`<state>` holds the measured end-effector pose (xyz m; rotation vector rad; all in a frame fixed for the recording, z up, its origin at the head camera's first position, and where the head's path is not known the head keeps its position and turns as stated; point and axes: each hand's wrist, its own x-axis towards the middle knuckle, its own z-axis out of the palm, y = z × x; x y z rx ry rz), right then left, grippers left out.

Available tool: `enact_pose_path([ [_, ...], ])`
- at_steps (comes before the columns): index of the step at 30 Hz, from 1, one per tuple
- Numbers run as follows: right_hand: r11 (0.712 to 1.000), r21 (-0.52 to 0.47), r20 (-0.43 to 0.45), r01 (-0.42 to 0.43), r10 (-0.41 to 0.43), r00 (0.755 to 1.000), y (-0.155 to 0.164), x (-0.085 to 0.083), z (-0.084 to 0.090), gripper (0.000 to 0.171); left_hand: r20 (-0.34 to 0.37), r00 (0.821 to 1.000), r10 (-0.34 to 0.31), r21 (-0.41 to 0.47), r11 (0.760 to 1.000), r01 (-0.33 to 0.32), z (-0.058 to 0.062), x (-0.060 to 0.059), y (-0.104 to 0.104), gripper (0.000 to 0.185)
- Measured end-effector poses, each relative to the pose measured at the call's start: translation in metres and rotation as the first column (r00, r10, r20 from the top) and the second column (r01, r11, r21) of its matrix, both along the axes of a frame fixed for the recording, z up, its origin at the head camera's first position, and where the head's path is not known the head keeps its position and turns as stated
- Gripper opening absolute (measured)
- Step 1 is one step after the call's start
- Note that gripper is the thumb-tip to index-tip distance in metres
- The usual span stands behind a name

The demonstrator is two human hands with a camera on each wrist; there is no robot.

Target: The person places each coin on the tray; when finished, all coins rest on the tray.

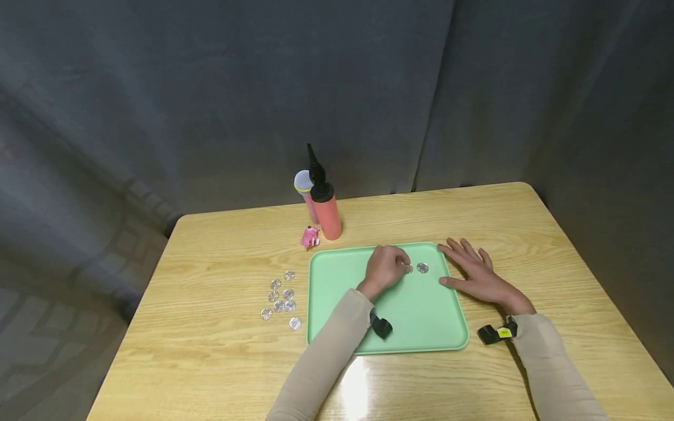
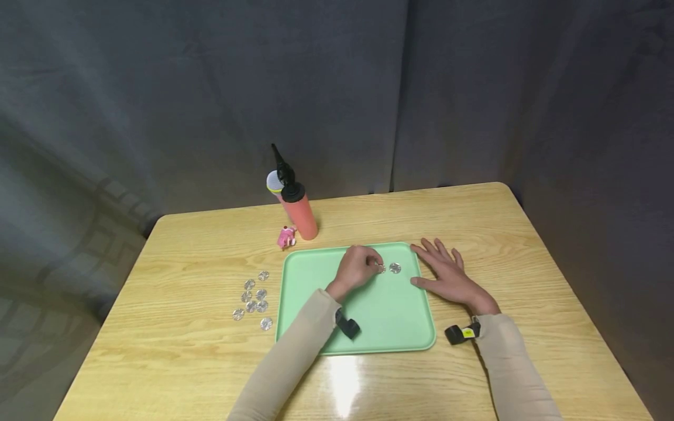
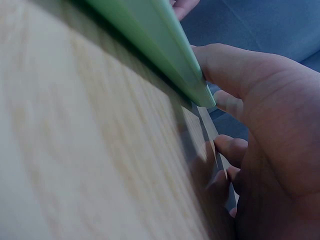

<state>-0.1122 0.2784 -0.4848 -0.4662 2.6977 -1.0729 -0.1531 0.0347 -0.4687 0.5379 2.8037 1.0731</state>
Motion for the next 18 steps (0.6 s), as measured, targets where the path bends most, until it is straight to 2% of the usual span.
enact_pose_path([
  [3,1.0,0.0,-0.006,0.001,-0.001,1.0,0.0,0.0,0.0,0.078,-0.026,1.0,-0.009,-0.023,1.0,0.008,0.0,0.0,0.0,0.005],
  [8,1.0,-0.011,-0.011,-0.004,0.004,1.0,-0.001,0.0,0.001,0.078,0.014,1.0,-0.003,-0.021,1.0,0.003,0.001,0.0,-0.001,0.008],
  [13,1.0,-0.013,-0.011,-0.004,0.004,1.0,-0.001,0.001,0.001,0.078,0.067,0.998,-0.005,0.072,0.997,0.0,0.006,0.001,-0.006,0.011],
  [18,1.0,-0.018,-0.007,0.001,-0.002,1.0,-0.002,0.002,0.002,0.077,0.041,0.999,-0.016,0.15,0.989,0.01,0.019,0.002,-0.014,0.012],
])
